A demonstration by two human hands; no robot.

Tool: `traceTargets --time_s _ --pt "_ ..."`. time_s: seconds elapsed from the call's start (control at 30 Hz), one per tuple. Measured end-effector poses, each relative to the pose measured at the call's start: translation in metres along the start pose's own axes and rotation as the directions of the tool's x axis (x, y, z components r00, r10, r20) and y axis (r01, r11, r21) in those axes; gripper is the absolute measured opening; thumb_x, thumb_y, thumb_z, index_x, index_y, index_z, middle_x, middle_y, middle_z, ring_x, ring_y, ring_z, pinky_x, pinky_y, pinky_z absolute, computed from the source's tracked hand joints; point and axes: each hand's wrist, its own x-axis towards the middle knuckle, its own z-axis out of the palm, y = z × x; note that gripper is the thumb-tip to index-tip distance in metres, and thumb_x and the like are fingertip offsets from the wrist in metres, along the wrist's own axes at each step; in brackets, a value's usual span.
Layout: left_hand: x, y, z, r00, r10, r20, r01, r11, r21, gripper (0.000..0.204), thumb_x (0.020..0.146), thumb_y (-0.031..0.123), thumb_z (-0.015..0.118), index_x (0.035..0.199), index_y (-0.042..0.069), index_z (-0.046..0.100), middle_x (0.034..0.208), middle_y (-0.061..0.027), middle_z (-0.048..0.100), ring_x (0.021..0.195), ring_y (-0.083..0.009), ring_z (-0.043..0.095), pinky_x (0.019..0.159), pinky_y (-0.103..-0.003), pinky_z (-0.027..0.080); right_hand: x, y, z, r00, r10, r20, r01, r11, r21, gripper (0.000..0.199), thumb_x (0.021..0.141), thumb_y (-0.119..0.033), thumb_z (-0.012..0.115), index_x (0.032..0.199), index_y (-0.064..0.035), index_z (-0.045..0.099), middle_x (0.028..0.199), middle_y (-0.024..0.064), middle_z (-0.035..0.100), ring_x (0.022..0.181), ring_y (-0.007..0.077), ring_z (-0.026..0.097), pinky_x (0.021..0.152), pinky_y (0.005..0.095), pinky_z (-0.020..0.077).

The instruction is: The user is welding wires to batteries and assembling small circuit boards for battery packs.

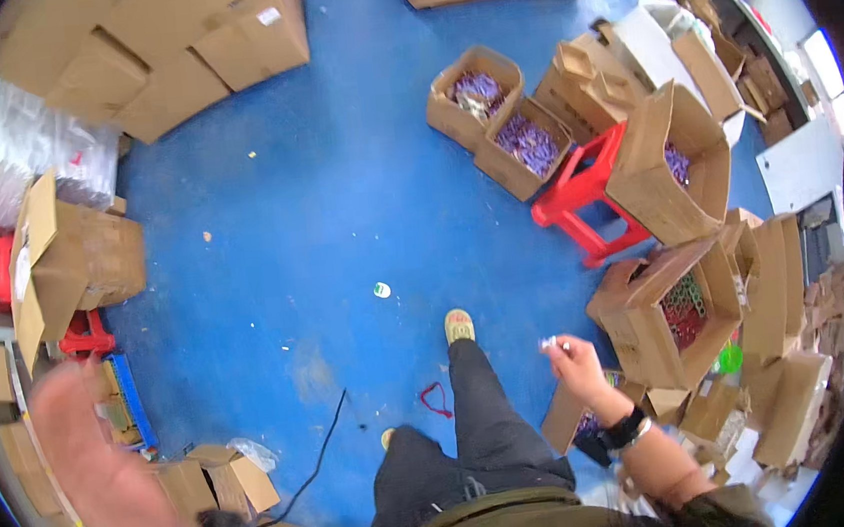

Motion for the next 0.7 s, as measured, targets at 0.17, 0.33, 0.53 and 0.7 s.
traceTargets --time_s 0.17,0.33,0.53,0.7 --pt "-0.130 -0.242 0.159 0.233 -0.800 0.553 0.550 0.577 0.604 0.039 0.081 0.029 0.055 0.109 0.002 0.052 0.101 -0.0194 0.058 0.095 -0.0295 0.056 0.081 -0.035 0.044 0.107 -0.012 -0.007 1.000 0.015 0.011 -0.013 0.981 -0.196 0.015 0.086 -0.014 0.050 0.084 -0.0022 0.060 0.054 -0.0054 0.042 0.048 0.0022 0.035 0.042 0.0202 0.0284" --pt "-0.249 -0.345 0.266 -0.026 -0.671 0.741 0.287 0.705 0.649 0.040 0.079 0.030 0.055 0.108 0.002 0.052 0.102 -0.0206 0.056 0.097 -0.0353 0.053 0.085 -0.042 0.042 0.185 0.039 0.000 0.984 0.178 0.022 -0.169 0.963 -0.212 0.015 0.086 -0.014 0.051 0.085 -0.0024 0.060 0.055 -0.0059 0.041 0.048 0.0020 0.036 0.042 0.0197 0.0282" --pt "-0.342 -0.435 0.407 -0.135 -0.555 0.821 0.296 0.768 0.568 0.033 0.073 0.018 0.057 0.103 0.003 0.056 0.096 -0.0186 0.058 0.093 -0.0342 0.054 0.079 -0.042 0.044 0.244 0.129 0.029 0.947 0.321 -0.015 -0.316 0.925 -0.209 0.016 0.087 -0.015 0.051 0.086 -0.0020 0.060 0.057 -0.0056 0.043 0.051 0.0022 0.037 0.045 0.0194 0.0301" --pt "-0.427 -0.536 0.486 -0.102 -0.620 0.778 0.138 0.766 0.628 0.029 0.069 0.011 0.059 0.098 0.004 0.057 0.094 -0.0146 0.057 0.091 -0.0326 0.054 0.076 -0.041 0.046 0.277 0.194 0.054 0.902 0.430 -0.033 -0.426 0.874 -0.233 0.015 0.086 -0.014 0.051 0.086 -0.0013 0.059 0.060 -0.0043 0.046 0.053 0.0025 0.040 0.047 0.0189 0.0326"
